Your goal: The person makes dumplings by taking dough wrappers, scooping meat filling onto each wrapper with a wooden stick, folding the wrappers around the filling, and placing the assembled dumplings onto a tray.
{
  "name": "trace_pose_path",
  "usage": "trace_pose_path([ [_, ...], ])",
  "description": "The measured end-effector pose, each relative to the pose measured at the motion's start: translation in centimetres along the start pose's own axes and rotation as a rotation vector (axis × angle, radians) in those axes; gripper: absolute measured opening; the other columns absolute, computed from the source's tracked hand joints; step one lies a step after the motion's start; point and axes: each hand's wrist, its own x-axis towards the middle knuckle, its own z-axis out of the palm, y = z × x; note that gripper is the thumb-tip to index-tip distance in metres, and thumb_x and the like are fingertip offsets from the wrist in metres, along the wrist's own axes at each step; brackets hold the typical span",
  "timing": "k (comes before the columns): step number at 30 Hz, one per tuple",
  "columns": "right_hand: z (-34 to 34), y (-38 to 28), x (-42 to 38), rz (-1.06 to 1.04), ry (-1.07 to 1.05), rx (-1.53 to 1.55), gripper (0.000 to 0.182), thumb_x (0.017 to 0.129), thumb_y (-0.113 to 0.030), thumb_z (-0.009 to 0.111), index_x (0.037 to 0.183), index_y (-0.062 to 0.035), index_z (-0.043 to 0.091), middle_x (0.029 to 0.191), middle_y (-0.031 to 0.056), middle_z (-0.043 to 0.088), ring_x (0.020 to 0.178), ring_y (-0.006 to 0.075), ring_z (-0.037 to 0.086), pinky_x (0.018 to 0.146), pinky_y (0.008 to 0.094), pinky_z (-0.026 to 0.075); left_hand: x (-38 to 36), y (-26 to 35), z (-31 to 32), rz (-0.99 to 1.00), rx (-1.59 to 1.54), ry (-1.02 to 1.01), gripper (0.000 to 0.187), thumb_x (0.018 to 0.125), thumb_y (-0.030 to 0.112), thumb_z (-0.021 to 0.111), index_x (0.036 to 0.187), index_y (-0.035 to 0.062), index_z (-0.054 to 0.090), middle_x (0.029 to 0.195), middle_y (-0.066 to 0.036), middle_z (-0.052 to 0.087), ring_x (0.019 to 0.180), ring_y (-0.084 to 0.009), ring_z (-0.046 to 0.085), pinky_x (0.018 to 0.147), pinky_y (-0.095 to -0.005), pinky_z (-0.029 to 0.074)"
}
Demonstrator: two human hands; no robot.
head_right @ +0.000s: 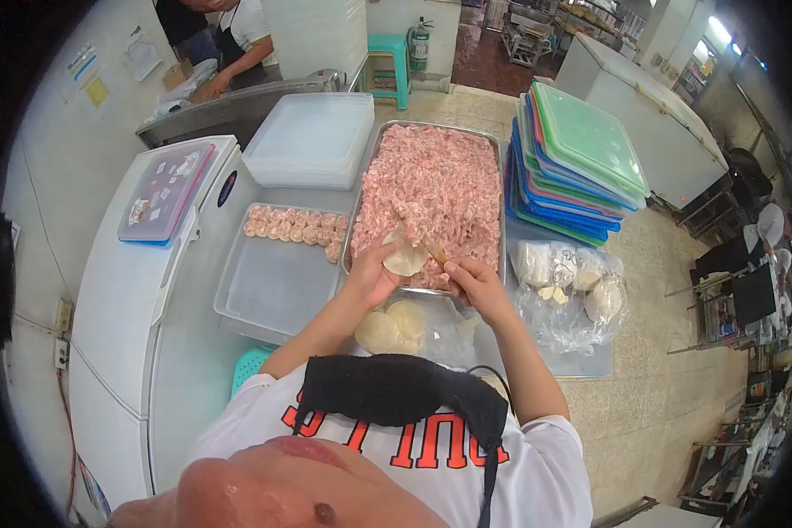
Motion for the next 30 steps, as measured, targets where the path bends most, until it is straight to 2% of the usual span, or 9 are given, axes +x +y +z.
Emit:
trace_pose_path([
  [6, -0.1, -0.1, -0.3, 0.004, 0.008, 0.017, 0.024, 0.095, -0.031, 0.058, 0.096, -0.0077, 0.065, 0.063, -0.0040, 0.052, 0.048, 0.0032, 0.039, 0.042, 0.0196, 0.027, 0.6, -0.4, -0.6, 0.003, 0.028, -0.009, 0.037, 0.096, 0.005, 0.040, 0.132, -0.0027, 0.043, 0.126, -0.016, 0.056, 0.115, -0.0281, 0.057, 0.100, -0.0446, 0.046],
  [12, -0.2, 0.2, 0.0, -0.014, 0.011, 0.004, 0.025, 0.096, -0.031, 0.057, 0.097, -0.0076, 0.065, 0.063, -0.0046, 0.051, 0.049, 0.0026, 0.039, 0.043, 0.0193, 0.028, 0.7, -0.1, -1.0, -0.003, -0.043, 0.012, 0.041, 0.096, 0.009, 0.042, 0.135, -0.0036, 0.040, 0.130, -0.017, 0.054, 0.118, -0.0298, 0.055, 0.104, -0.0459, 0.044],
  [19, 0.2, -0.2, -0.2, -0.024, 0.039, -0.039, 0.026, 0.097, -0.030, 0.055, 0.097, -0.0068, 0.066, 0.063, -0.0052, 0.048, 0.049, 0.0031, 0.038, 0.043, 0.0199, 0.027, 1.0, 0.6, -1.0, 0.009, -0.022, -0.050, 0.043, 0.094, 0.008, 0.044, 0.135, -0.0045, 0.040, 0.129, -0.019, 0.054, 0.120, -0.0303, 0.054, 0.105, -0.0471, 0.042],
  [21, 0.1, -0.4, -0.2, -0.039, 0.067, -0.050, 0.025, 0.097, -0.029, 0.054, 0.096, -0.0068, 0.067, 0.062, -0.0049, 0.047, 0.048, 0.0032, 0.036, 0.043, 0.0202, 0.026, 1.4, 0.7, -1.2, 0.001, -0.071, -0.008, 0.042, 0.093, 0.007, 0.045, 0.133, -0.0063, 0.041, 0.128, -0.020, 0.055, 0.119, -0.0304, 0.054, 0.106, -0.0471, 0.042],
  [24, -0.1, -0.2, -0.5, -0.032, 0.068, -0.069, 0.026, 0.098, -0.030, 0.054, 0.088, -0.0083, 0.064, 0.064, -0.0046, 0.048, 0.051, 0.0039, 0.038, 0.045, 0.0208, 0.029, 1.2, 0.8, -0.7, -0.004, -0.065, -0.006, 0.038, 0.093, 0.006, 0.045, 0.129, -0.0069, 0.044, 0.128, -0.020, 0.055, 0.119, -0.0303, 0.054, 0.105, -0.0466, 0.043],
  [30, -0.1, -0.9, -1.1, -0.036, 0.066, -0.021, 0.025, 0.097, -0.029, 0.054, 0.086, -0.0085, 0.062, 0.064, -0.0048, 0.049, 0.050, 0.0036, 0.038, 0.045, 0.0207, 0.028, 0.7, 0.8, 0.3, -0.039, -0.074, -0.024, 0.036, 0.094, 0.007, 0.046, 0.128, -0.0054, 0.045, 0.123, -0.018, 0.058, 0.117, -0.0295, 0.056, 0.104, -0.0459, 0.044],
])
